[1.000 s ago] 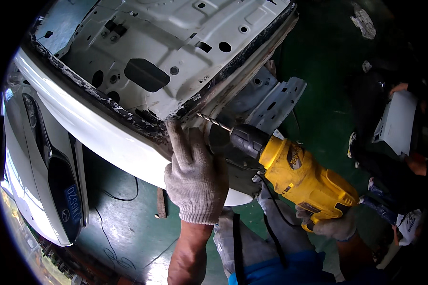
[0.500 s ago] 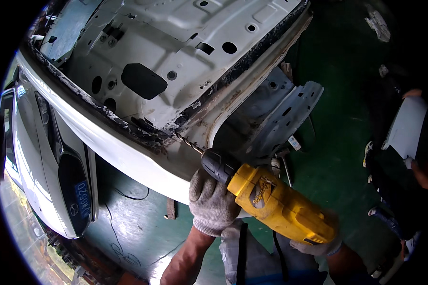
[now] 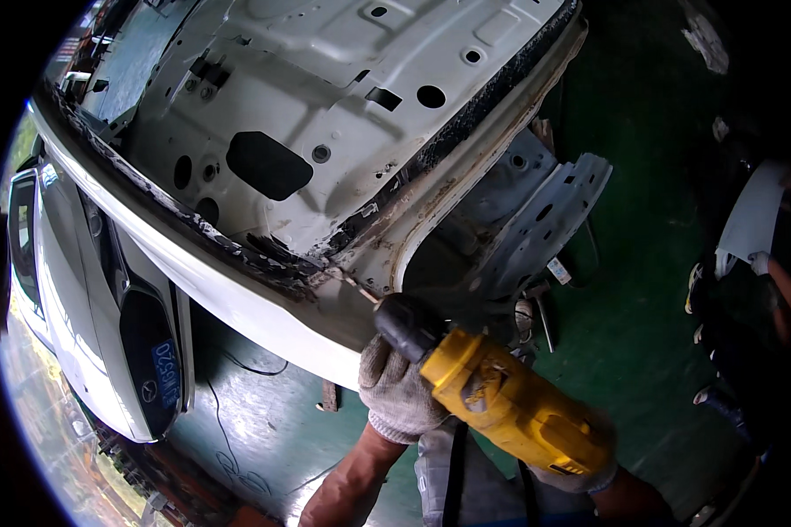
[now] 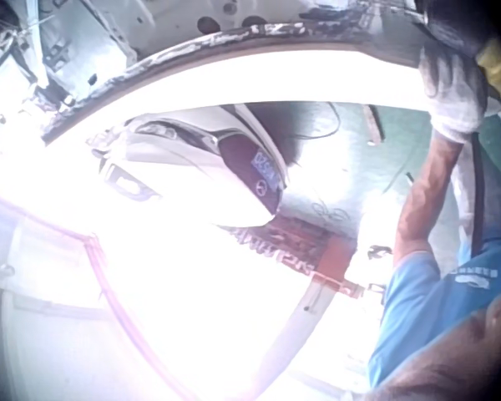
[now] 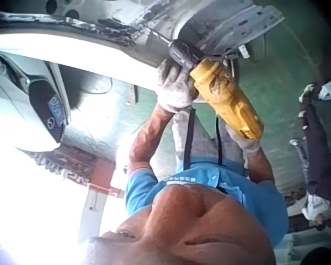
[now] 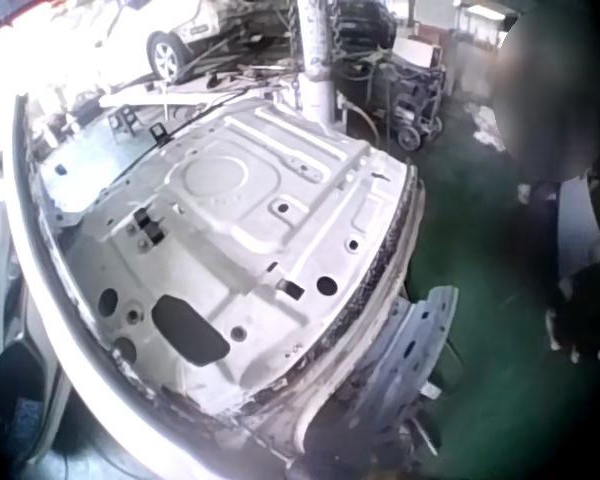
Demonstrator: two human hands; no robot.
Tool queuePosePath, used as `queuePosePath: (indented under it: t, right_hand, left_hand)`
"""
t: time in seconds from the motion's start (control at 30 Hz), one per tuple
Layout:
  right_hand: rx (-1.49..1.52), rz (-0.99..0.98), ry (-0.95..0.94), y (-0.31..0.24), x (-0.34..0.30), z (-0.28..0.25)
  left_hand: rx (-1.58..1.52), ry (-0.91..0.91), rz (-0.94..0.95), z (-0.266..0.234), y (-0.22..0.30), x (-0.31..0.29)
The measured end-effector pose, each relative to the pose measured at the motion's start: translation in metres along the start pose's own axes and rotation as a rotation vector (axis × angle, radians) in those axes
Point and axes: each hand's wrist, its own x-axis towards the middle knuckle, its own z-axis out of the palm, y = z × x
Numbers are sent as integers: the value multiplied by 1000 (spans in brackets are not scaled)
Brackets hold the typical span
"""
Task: The person uses a yellow power drill to make holes along the edge of a white car door panel. They hold the panel with one hand and operate the drill with the other, moving along the seam to create a series of holes.
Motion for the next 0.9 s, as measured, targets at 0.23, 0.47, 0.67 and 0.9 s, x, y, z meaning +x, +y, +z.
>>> queuePosePath:
  t: [0.23, 0.47, 0.67, 0.9]
  right_hand:
    - [318, 48, -121, 33, -12, 1]
    - [-482, -25, -109, 52, -18, 7]
    - [-544, -28, 50, 24, -10, 18]
    - [-522, -7, 142, 31, -10, 31]
  left_hand:
    - [7, 17, 12, 1, 0, -3]
    - [-4, 0, 21, 3, -2, -4]
    - [1, 38, 23, 5, -3, -5]
    - [6, 13, 15, 4, -2, -4]
